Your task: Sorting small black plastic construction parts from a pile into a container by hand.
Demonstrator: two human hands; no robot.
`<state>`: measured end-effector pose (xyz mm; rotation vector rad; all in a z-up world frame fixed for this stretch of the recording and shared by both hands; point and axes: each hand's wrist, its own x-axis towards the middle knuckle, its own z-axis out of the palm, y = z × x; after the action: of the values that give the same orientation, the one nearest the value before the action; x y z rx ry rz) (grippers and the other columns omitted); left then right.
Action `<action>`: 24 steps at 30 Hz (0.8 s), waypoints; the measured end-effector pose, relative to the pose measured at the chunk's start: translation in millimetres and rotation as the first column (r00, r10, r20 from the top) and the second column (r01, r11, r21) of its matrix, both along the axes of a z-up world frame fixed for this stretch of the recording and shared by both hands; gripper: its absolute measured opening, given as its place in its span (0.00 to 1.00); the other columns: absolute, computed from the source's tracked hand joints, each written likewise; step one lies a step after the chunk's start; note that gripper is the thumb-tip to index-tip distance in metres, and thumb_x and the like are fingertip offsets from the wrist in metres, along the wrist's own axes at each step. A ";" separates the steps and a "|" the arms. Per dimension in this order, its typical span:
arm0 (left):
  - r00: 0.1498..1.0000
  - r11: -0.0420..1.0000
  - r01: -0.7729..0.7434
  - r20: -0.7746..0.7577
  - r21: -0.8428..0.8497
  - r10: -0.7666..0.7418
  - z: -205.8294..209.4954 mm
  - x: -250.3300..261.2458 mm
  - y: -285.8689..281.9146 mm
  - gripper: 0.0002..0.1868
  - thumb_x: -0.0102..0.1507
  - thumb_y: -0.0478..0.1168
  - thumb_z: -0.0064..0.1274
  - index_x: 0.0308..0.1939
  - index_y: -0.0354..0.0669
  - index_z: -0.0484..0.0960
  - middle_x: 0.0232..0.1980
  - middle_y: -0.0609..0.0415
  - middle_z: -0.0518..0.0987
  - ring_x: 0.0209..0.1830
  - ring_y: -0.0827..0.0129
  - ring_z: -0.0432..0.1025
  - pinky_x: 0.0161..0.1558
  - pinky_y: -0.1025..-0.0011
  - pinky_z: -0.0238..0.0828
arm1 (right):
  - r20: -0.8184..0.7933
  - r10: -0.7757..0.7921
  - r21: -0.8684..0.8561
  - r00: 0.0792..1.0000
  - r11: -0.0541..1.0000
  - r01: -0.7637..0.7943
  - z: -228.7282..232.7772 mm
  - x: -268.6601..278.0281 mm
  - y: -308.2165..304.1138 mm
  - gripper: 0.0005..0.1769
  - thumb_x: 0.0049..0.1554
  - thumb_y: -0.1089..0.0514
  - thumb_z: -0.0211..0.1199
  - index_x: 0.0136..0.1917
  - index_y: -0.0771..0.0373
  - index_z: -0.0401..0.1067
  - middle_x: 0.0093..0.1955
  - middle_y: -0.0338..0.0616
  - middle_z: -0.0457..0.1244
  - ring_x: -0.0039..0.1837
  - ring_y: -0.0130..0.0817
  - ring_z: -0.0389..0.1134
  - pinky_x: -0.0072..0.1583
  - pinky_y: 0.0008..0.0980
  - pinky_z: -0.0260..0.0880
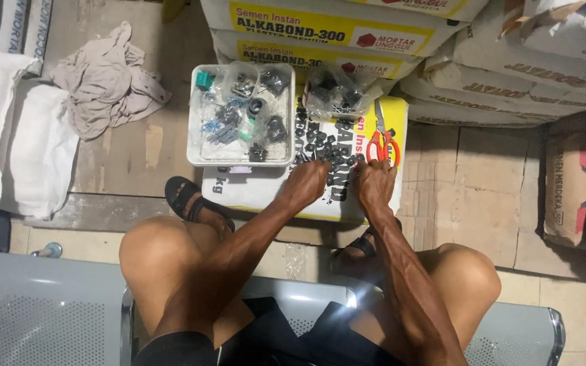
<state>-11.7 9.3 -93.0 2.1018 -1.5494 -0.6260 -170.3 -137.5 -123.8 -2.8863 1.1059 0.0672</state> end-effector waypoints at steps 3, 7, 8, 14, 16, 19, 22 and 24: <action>0.959 0.988 0.156 0.240 0.004 -0.152 5.1 -5.5 12.4 0.10 0.63 0.32 0.46 0.44 0.42 0.82 0.43 0.45 0.80 0.30 0.46 0.80 0.33 0.47 0.79 | 0.003 0.023 0.025 1.000 0.999 -0.023 -1.6 9.7 -0.1 0.15 0.61 0.55 0.53 0.46 0.37 0.80 0.48 0.34 0.71 0.57 0.39 0.67 0.59 0.45 0.56; 0.935 0.981 0.192 0.306 -0.008 -0.181 -0.7 -16.0 10.3 0.09 0.63 0.30 0.46 0.44 0.38 0.81 0.48 0.40 0.81 0.32 0.46 0.80 0.34 0.49 0.80 | 0.030 0.032 0.074 0.999 0.997 -0.034 -4.8 9.5 -3.3 0.10 0.56 0.56 0.63 0.48 0.41 0.81 0.51 0.38 0.72 0.57 0.41 0.68 0.58 0.46 0.57; 0.935 0.982 0.184 0.313 -0.029 -0.166 -13.7 -17.5 8.7 0.07 0.64 0.32 0.46 0.41 0.40 0.81 0.46 0.42 0.80 0.31 0.48 0.80 0.33 0.51 0.79 | 0.090 0.015 0.171 0.996 0.985 -0.031 0.0 9.0 -3.0 0.08 0.55 0.58 0.63 0.48 0.47 0.78 0.48 0.42 0.70 0.56 0.44 0.68 0.60 0.47 0.60; 0.938 0.983 0.170 0.319 -0.075 -0.138 -17.5 -25.3 2.3 0.06 0.64 0.34 0.47 0.38 0.44 0.80 0.44 0.46 0.79 0.29 0.49 0.80 0.31 0.52 0.78 | 0.336 -0.210 0.523 0.918 0.852 0.003 88.1 17.0 13.3 0.03 0.59 0.62 0.63 0.47 0.59 0.71 0.42 0.51 0.68 0.51 0.55 0.70 0.54 0.54 0.68; 0.933 0.980 0.178 0.330 -0.087 -0.141 -16.8 -23.5 0.5 0.06 0.64 0.34 0.46 0.38 0.44 0.80 0.44 0.46 0.79 0.29 0.49 0.80 0.31 0.51 0.78 | 0.348 -0.247 0.572 0.904 0.820 0.003 110.4 19.7 18.5 0.05 0.60 0.60 0.64 0.48 0.60 0.70 0.42 0.54 0.69 0.51 0.59 0.70 0.54 0.58 0.67; 0.959 0.984 0.163 0.246 -0.073 -0.141 -21.7 -23.2 2.6 0.10 0.66 0.33 0.43 0.41 0.45 0.82 0.44 0.47 0.80 0.30 0.50 0.81 0.33 0.52 0.79 | 0.413 -0.357 0.656 0.838 0.755 -0.001 133.7 17.3 24.0 0.04 0.60 0.62 0.64 0.50 0.56 0.73 0.43 0.47 0.71 0.49 0.46 0.73 0.52 0.47 0.71; 0.966 0.987 0.146 0.226 -0.064 -0.128 -31.7 -18.6 0.7 0.12 0.66 0.34 0.41 0.43 0.47 0.81 0.42 0.49 0.81 0.30 0.48 0.81 0.34 0.52 0.78 | 0.486 -0.455 0.724 0.746 0.688 -0.051 145.0 18.8 22.6 0.05 0.60 0.62 0.65 0.50 0.57 0.78 0.42 0.47 0.71 0.45 0.34 0.71 0.47 0.34 0.71; 0.968 0.989 0.147 0.210 -0.014 -0.141 -33.7 -18.5 -0.5 0.12 0.66 0.34 0.40 0.44 0.47 0.81 0.43 0.47 0.82 0.32 0.48 0.81 0.36 0.52 0.78 | 0.498 -0.548 0.792 0.672 0.603 -0.096 158.6 19.2 26.6 0.07 0.59 0.65 0.63 0.50 0.60 0.79 0.41 0.46 0.71 0.43 0.29 0.68 0.46 0.29 0.71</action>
<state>-30.1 8.8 -126.7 2.1026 -1.8274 -0.4386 -151.1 -110.9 34.8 -1.6645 0.9480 -0.4473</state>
